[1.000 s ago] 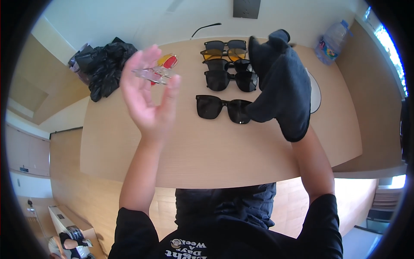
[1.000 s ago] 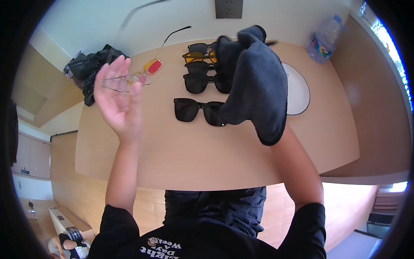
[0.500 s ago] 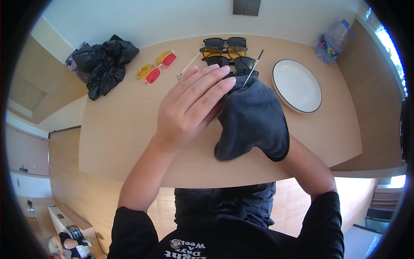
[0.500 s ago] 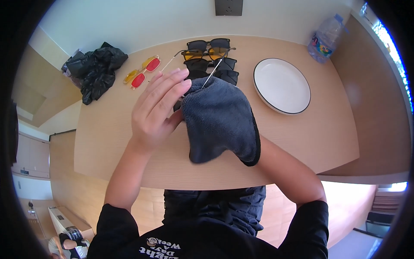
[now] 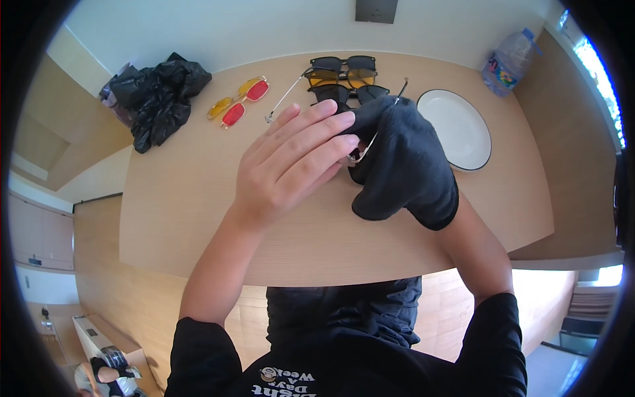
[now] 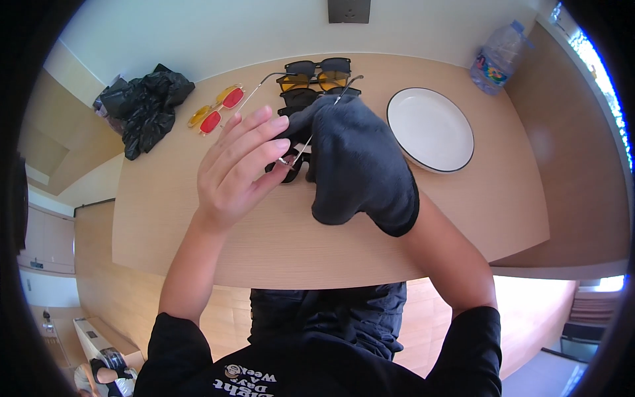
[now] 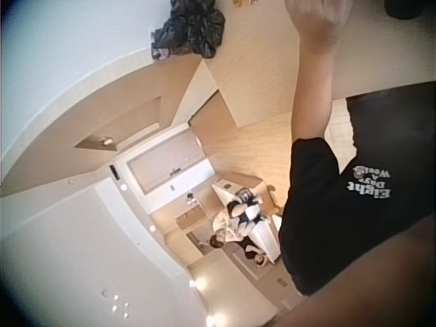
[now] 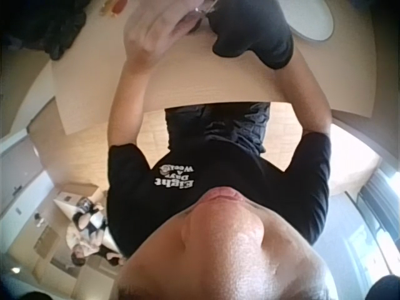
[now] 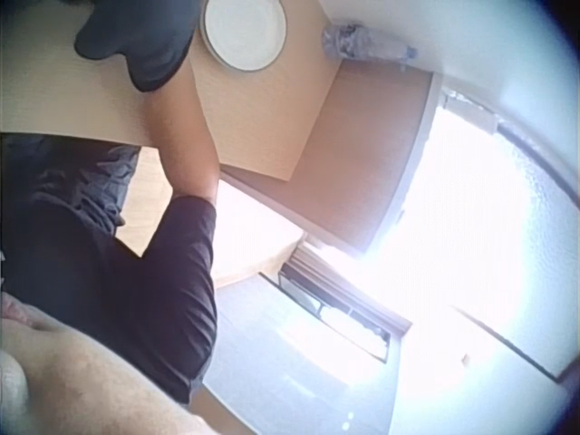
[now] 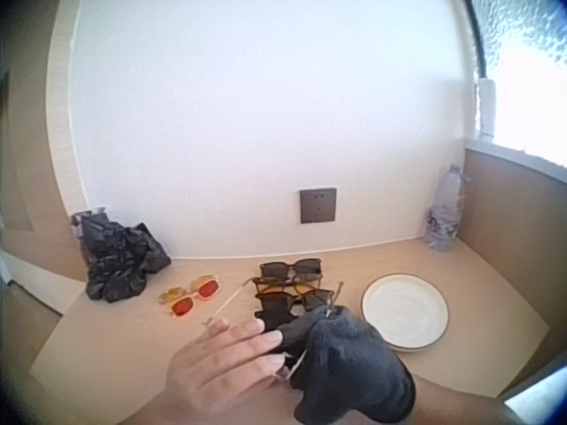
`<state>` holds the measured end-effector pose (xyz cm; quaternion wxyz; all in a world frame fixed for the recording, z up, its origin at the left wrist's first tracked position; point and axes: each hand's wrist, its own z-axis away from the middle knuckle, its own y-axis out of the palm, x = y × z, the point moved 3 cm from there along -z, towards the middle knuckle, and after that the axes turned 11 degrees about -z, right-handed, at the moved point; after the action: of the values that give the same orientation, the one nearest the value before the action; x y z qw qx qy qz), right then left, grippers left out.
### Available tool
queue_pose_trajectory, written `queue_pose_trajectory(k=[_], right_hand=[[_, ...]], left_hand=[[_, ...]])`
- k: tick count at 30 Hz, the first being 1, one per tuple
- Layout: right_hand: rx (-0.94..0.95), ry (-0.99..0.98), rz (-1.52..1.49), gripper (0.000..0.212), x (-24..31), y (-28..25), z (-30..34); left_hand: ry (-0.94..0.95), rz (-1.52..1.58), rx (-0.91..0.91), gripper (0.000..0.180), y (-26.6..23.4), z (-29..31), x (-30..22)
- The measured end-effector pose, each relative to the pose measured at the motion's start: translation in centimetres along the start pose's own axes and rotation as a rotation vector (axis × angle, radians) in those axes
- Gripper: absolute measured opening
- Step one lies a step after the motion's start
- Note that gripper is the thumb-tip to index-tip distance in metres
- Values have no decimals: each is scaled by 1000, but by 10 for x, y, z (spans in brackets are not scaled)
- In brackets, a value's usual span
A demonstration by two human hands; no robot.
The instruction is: The person wipes various pairs of eyeglasses and sunglasses using a black cloth by hand.
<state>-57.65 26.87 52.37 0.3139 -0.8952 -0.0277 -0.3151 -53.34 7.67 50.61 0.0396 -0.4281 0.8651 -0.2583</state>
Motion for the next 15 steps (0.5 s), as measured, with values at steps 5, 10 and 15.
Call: queue_pose_trajectory(k=[5, 10, 15], right_hand=[[-167, -33, 19, 58, -6, -11, -3], [-158, 2, 139, 69, -15, -15, 3], [-241, 117, -147, 60, -25, -20, 5]], left_hand=[[14, 3, 22, 45, -1, 1, -3], [44, -35, 19, 31, 0, 0, -3], [78, -15, 7, 43, -5, 5, -2]])
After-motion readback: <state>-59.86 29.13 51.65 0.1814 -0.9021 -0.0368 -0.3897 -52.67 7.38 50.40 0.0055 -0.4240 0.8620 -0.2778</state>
